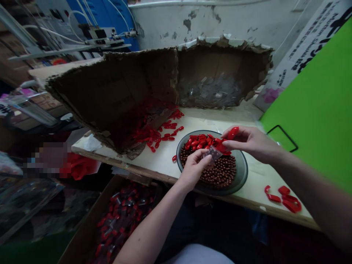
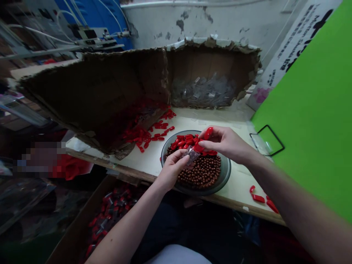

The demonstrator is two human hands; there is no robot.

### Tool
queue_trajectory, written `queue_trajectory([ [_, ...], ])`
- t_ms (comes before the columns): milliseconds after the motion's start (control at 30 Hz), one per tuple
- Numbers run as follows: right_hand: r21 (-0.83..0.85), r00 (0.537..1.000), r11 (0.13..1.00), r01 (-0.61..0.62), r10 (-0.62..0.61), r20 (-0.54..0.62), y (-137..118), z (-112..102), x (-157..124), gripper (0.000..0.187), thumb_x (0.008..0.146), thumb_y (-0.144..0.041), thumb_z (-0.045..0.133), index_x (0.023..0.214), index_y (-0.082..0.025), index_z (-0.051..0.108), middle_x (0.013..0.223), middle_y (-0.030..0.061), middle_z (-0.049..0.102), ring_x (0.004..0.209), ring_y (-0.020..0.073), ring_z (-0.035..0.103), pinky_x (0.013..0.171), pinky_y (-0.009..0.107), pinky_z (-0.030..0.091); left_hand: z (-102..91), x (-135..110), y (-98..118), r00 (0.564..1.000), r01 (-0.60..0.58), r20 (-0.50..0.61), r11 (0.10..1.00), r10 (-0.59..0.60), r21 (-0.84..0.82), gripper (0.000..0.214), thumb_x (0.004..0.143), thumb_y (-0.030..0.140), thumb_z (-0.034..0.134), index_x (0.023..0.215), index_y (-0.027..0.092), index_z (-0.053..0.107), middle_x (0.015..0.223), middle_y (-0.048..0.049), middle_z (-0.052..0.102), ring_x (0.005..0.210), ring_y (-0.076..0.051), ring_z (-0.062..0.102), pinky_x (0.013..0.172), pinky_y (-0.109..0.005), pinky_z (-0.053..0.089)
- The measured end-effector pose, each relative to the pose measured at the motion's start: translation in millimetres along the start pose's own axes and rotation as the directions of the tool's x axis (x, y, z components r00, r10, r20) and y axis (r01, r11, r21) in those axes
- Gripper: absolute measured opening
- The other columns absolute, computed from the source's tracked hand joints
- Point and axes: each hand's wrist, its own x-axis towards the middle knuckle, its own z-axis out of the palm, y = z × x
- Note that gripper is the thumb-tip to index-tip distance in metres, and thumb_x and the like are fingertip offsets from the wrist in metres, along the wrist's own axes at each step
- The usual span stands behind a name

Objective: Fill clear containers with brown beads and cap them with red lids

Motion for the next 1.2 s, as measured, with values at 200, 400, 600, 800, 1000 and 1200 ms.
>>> queue_trajectory([
  [200, -0.053, 0.992, 0.998, -0.019, 0.026, 0.124, -6.9, -0.5, -0.3, 0.035, 0.070, -0.041, 0.073, 0.095, -0.019, 0.064, 0.086, 0.0053, 0.071, 0.078, 0.0197, 0.067, 0.069, 0.032, 0.054, -0.2, 2.2, -2.1, 1.000, -0.015, 0.023, 1.000, 0.015, 0.008, 0.034, 0.075, 0.041, 0.069, 0.097, 0.015, 0.065, 0.091, -0.0037, 0.064, 0.081, -0.014, 0.059, 0.072, -0.027, 0.053],
  [400, -0.059, 0.955, 0.996, -0.059, 0.074, 0.288, -11.3, -4.7, 2.5, 0.039, 0.071, -0.040, 0.073, 0.101, -0.019, 0.058, 0.085, 0.0057, 0.072, 0.078, 0.0211, 0.068, 0.068, 0.032, 0.053, 2.4, -1.9, -0.7, 0.994, 0.026, 0.109, 1.000, -0.027, 0.016, 0.031, 0.079, 0.039, 0.065, 0.098, 0.014, 0.062, 0.091, -0.0042, 0.063, 0.075, -0.012, 0.060, 0.064, -0.024, 0.055],
  [600, -0.175, 0.936, 0.983, -0.059, 0.115, 0.333, -11.4, -10.3, 3.5, 0.042, 0.070, -0.038, 0.074, 0.105, -0.020, 0.058, 0.079, 0.0024, 0.071, 0.071, 0.0182, 0.066, 0.059, 0.027, 0.049, 3.2, -5.7, 7.5, 0.985, 0.040, 0.163, 0.994, -0.056, 0.098, 0.033, 0.080, 0.040, 0.062, 0.101, 0.015, 0.060, 0.081, -0.0024, 0.060, 0.057, -0.009, 0.059, 0.047, -0.021, 0.052],
  [800, -0.108, 0.931, 0.992, -0.069, 0.103, 0.351, -2.8, -1.9, -1.0, 0.037, 0.072, -0.040, 0.073, 0.099, -0.019, 0.058, 0.078, 0.0038, 0.072, 0.072, 0.0190, 0.067, 0.061, 0.028, 0.050, 2.8, -9.6, 9.3, 0.987, 0.017, 0.150, 0.972, -0.054, 0.236, 0.032, 0.083, 0.038, 0.057, 0.103, 0.013, 0.059, 0.060, 0.0015, 0.057, 0.049, -0.009, 0.054, 0.047, -0.020, 0.048],
  [1000, 0.000, 0.944, 0.993, -0.118, 0.112, 0.309, 14.6, 13.4, -7.0, 0.036, 0.072, -0.037, 0.073, 0.098, -0.019, 0.055, 0.077, 0.0022, 0.071, 0.072, 0.0175, 0.068, 0.066, 0.030, 0.051, 3.3, -11.7, 1.4, 0.993, 0.040, 0.099, 0.963, -0.069, 0.268, 0.027, 0.084, 0.035, 0.055, 0.099, 0.013, 0.059, 0.058, 0.0021, 0.055, 0.048, -0.008, 0.052, 0.043, -0.017, 0.043],
  [1200, 0.054, 0.934, 0.975, -0.217, 0.191, 0.303, 19.1, 15.6, -4.8, 0.042, 0.072, -0.040, 0.074, 0.103, -0.019, 0.053, 0.076, 0.0009, 0.068, 0.068, 0.0155, 0.065, 0.064, 0.029, 0.051, -1.5, -5.1, -7.6, 0.987, 0.098, 0.116, 0.987, -0.113, 0.129, 0.029, 0.080, 0.037, 0.061, 0.094, 0.012, 0.060, 0.064, 0.0002, 0.058, 0.049, -0.008, 0.054, 0.045, -0.018, 0.045],
])
